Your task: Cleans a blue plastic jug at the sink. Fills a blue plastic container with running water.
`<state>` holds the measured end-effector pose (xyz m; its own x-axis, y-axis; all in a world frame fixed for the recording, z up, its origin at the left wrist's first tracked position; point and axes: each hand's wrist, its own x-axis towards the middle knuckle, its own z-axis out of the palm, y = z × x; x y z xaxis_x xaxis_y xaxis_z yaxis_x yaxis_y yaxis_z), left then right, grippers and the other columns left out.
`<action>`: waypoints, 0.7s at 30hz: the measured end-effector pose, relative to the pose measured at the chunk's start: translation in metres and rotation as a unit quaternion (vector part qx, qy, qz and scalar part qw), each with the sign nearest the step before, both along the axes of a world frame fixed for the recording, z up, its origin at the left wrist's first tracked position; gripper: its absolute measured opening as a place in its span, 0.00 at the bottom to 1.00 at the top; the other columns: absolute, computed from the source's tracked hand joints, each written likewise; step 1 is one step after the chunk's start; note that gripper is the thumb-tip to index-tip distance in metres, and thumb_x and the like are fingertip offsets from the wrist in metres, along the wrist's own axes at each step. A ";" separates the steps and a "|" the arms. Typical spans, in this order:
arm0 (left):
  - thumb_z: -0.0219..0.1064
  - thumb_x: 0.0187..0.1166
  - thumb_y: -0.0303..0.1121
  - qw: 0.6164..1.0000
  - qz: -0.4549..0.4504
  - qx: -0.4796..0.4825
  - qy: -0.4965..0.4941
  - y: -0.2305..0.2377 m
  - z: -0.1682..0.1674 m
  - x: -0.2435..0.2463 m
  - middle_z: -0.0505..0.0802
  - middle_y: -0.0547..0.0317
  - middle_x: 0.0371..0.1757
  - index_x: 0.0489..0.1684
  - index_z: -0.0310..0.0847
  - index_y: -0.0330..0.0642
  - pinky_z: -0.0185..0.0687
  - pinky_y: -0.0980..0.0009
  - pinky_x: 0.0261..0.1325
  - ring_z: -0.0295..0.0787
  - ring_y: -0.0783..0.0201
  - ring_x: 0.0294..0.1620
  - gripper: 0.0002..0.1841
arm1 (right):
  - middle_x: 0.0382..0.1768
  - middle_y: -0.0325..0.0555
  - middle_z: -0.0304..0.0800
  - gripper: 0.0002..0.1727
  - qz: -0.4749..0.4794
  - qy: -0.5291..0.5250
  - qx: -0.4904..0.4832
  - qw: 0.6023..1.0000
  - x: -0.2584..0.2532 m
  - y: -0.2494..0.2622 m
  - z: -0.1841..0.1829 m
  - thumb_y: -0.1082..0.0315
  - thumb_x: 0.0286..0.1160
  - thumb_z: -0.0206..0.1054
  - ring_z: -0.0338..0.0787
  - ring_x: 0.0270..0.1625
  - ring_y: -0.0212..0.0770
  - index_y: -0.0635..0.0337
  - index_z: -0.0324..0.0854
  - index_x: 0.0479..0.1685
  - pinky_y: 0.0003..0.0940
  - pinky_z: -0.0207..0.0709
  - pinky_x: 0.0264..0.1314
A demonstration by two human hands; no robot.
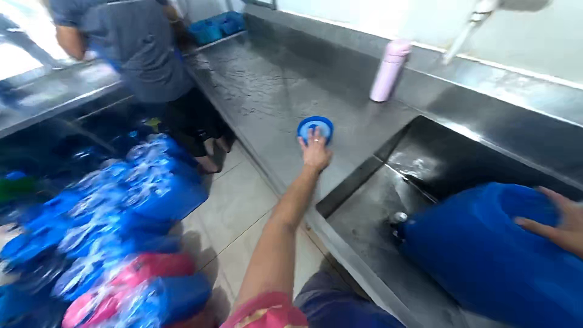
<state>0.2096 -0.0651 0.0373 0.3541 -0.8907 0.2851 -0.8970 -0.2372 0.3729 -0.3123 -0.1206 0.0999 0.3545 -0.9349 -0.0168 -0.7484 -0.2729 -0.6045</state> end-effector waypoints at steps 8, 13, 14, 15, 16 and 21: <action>0.55 0.89 0.28 0.985 -0.053 -0.045 0.159 -0.004 0.045 0.030 0.74 0.24 0.80 0.67 0.76 0.18 0.60 0.36 0.84 0.66 0.30 0.85 0.19 | 0.68 0.78 0.80 0.37 -0.122 0.151 0.118 0.974 -0.047 0.037 0.014 0.65 0.67 0.82 0.78 0.73 0.75 0.69 0.74 0.77 0.73 0.65 0.75; 0.43 0.91 0.38 0.698 -0.030 -0.180 0.693 0.015 0.065 0.061 0.90 0.64 0.49 0.56 0.70 0.53 0.90 0.61 0.53 0.91 0.65 0.49 0.10 | 0.52 0.78 0.88 0.21 -0.309 0.247 0.035 0.918 -0.046 0.063 0.000 0.63 0.73 0.75 0.85 0.58 0.83 0.67 0.84 0.59 0.84 0.70 0.53; 0.43 0.90 0.36 0.720 -0.037 -0.201 0.663 0.017 0.066 0.064 0.89 0.64 0.51 0.58 0.69 0.51 0.88 0.61 0.56 0.90 0.65 0.51 0.11 | 0.53 0.78 0.88 0.21 -0.322 0.241 0.034 0.915 -0.045 0.062 -0.001 0.62 0.73 0.74 0.86 0.58 0.82 0.67 0.84 0.59 0.83 0.70 0.53; 0.42 0.91 0.33 0.782 -0.034 -0.213 0.585 0.020 0.065 0.064 0.84 0.61 0.55 0.65 0.65 0.44 0.85 0.62 0.60 0.86 0.66 0.54 0.13 | 0.53 0.76 0.89 0.20 -0.332 0.238 0.037 0.912 -0.045 0.061 -0.001 0.62 0.73 0.73 0.86 0.59 0.81 0.66 0.84 0.59 0.82 0.71 0.53; 0.44 0.91 0.31 0.855 -0.018 -0.203 0.477 0.022 0.065 0.062 0.80 0.56 0.57 0.68 0.63 0.36 0.80 0.66 0.63 0.82 0.68 0.56 0.15 | 0.54 0.75 0.89 0.21 -0.335 0.236 0.045 0.911 -0.045 0.060 0.001 0.61 0.73 0.73 0.86 0.59 0.80 0.66 0.84 0.59 0.82 0.71 0.54; 0.57 0.86 0.31 0.998 -0.006 -0.057 0.009 0.031 0.020 0.066 0.65 0.16 0.84 0.65 0.80 0.21 0.44 0.29 0.87 0.54 0.21 0.88 0.20 | 0.56 0.72 0.89 0.20 -0.301 0.252 0.043 0.919 -0.054 0.055 -0.002 0.61 0.74 0.72 0.87 0.61 0.76 0.65 0.84 0.60 0.79 0.73 0.56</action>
<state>0.2761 -0.0341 0.0578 0.3502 -0.8571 0.3778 -0.8920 -0.1821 0.4136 -0.3664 -0.0652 0.0979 -0.2984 -0.9469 -0.1199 -0.9392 0.3137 -0.1399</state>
